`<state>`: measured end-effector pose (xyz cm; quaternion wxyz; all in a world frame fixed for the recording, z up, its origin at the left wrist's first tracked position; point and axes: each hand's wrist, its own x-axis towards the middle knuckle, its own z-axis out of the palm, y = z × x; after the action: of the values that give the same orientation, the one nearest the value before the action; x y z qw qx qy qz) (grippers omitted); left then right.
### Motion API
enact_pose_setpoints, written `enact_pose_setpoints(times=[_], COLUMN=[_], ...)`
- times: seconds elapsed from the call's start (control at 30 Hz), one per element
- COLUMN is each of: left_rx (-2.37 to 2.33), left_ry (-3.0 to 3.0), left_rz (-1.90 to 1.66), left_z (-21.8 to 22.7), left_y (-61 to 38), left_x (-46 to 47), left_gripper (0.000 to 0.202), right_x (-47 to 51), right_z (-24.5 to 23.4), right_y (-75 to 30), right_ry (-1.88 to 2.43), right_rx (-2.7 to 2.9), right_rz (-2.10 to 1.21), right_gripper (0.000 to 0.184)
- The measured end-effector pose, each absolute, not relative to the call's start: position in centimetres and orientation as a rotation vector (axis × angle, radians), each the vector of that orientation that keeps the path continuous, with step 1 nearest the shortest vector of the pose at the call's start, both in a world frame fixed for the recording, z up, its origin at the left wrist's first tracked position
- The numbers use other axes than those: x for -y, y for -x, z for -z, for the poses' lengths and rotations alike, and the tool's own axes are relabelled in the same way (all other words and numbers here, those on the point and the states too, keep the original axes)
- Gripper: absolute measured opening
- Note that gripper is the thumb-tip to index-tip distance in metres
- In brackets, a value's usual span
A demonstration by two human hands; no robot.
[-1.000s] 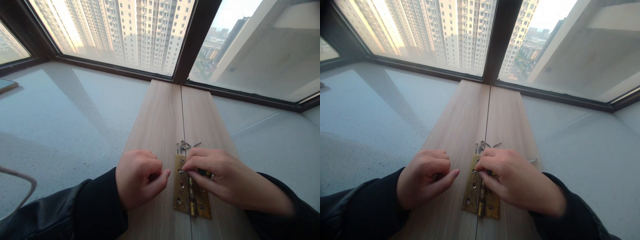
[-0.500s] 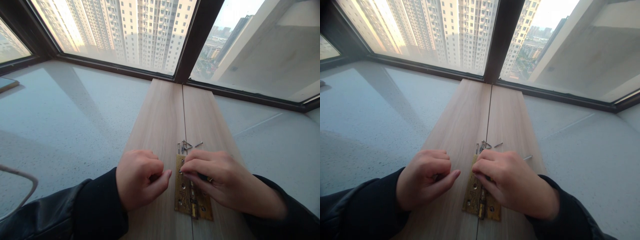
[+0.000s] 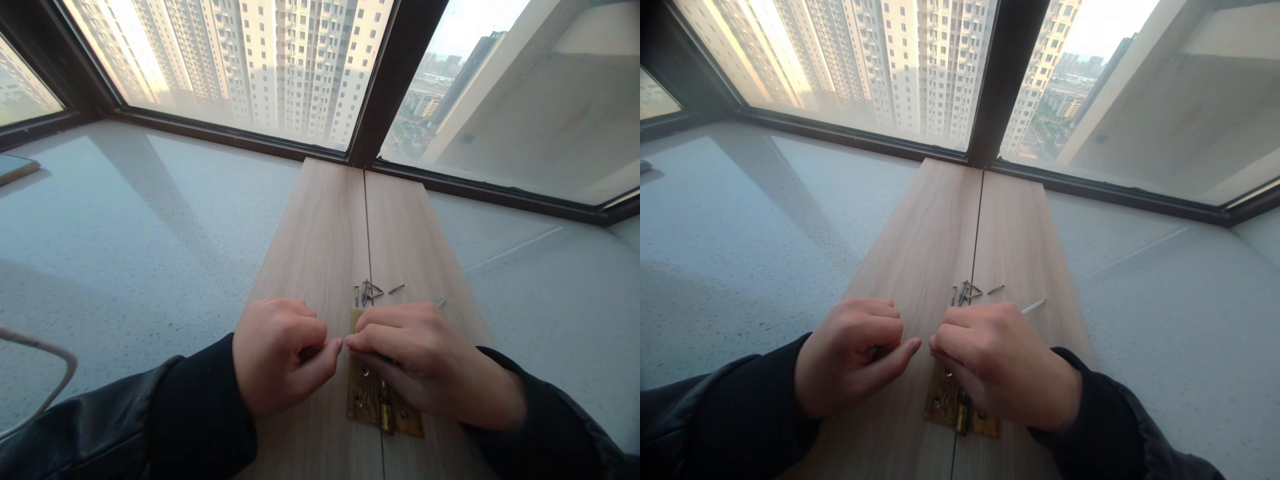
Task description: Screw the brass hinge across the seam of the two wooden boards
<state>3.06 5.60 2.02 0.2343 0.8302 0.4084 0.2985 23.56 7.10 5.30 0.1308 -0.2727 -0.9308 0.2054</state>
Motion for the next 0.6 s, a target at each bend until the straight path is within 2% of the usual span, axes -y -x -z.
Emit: enact_pose_setpoints(times=[0.6], left_rx=[-1.102], left_ry=[-2.266], left_rz=[-0.815], left_z=[-2.1], left_y=[-3.0], left_x=[-5.6], left_gripper=[0.037], right_x=[-7.6], right_z=[-5.4], right_y=[-24.9], right_ry=[0.846], right_rx=[2.641], right_rz=[-0.562], right_gripper=[0.014])
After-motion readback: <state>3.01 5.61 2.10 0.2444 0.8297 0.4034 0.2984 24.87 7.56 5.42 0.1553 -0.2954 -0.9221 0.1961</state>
